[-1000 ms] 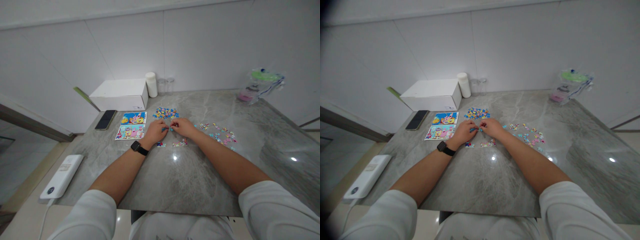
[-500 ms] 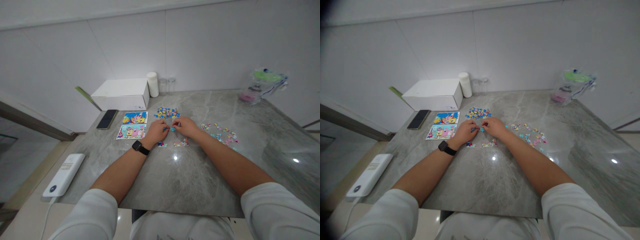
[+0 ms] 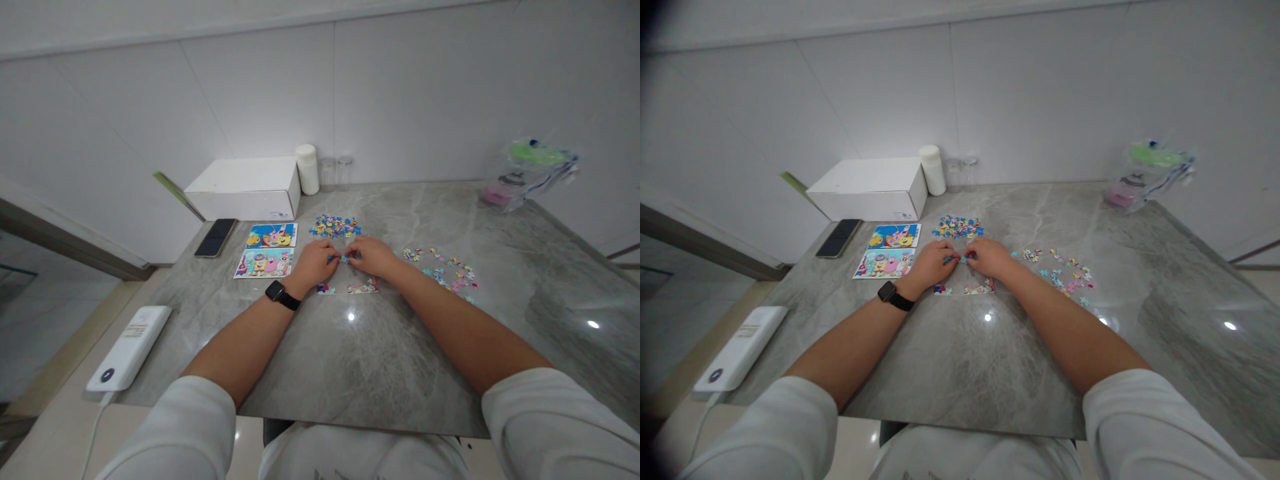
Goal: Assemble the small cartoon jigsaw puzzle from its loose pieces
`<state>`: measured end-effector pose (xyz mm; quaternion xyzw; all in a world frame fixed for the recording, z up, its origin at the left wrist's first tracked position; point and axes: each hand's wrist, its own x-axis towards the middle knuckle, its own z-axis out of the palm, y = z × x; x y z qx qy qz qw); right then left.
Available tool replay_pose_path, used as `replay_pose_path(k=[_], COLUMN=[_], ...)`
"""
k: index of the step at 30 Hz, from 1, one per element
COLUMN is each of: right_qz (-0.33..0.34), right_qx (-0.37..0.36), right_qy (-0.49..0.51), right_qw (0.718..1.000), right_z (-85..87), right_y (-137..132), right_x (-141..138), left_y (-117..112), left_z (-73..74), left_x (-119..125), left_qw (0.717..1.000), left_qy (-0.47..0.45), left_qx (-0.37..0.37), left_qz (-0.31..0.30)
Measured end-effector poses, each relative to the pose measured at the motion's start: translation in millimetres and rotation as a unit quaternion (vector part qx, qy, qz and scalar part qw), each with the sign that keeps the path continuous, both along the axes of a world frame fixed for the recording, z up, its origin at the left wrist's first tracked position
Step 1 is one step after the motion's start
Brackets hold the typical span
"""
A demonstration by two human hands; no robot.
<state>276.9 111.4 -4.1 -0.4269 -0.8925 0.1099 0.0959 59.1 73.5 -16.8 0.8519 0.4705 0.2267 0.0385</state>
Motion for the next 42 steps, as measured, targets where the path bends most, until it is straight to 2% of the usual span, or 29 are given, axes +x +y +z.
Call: replay_pose_path(k=[8,16,23,28,32,42], right_qz=[-0.011,0.002,-0.023,-0.006,-0.017,-0.015], right_qx=[0.002,-0.013,-0.004,-0.004,-0.005,-0.007], right_qy=[-0.017,0.005,0.047,0.005,-0.020,-0.004], right_qw=[1.000,1.000,0.999,1.000,1.000,1.000], right_z=[1.7,3.9,2.8,-1.8,-1.4,-0.7], right_y=[-2.2,1.4,8.0,7.8,6.8,7.4], right_x=[-0.9,1.3,10.4,11.3,10.0,11.7], left_y=[-0.7,-0.8,-3.1,-4.0,-5.4,-6.5], left_z=[-1.0,-1.8,1.0,3.2,5.7,8.6], left_x=[-0.1,0.3,0.1,1.1,2.4,2.9], left_qw=[1.000,0.998,0.998,0.997,0.997,0.997], left_qy=[-0.003,-0.001,0.012,0.012,0.018,0.030], left_qx=[0.002,0.002,0.002,-0.007,-0.017,-0.020], left_qz=[-0.003,-0.065,-0.062,-0.074,-0.071,-0.071])
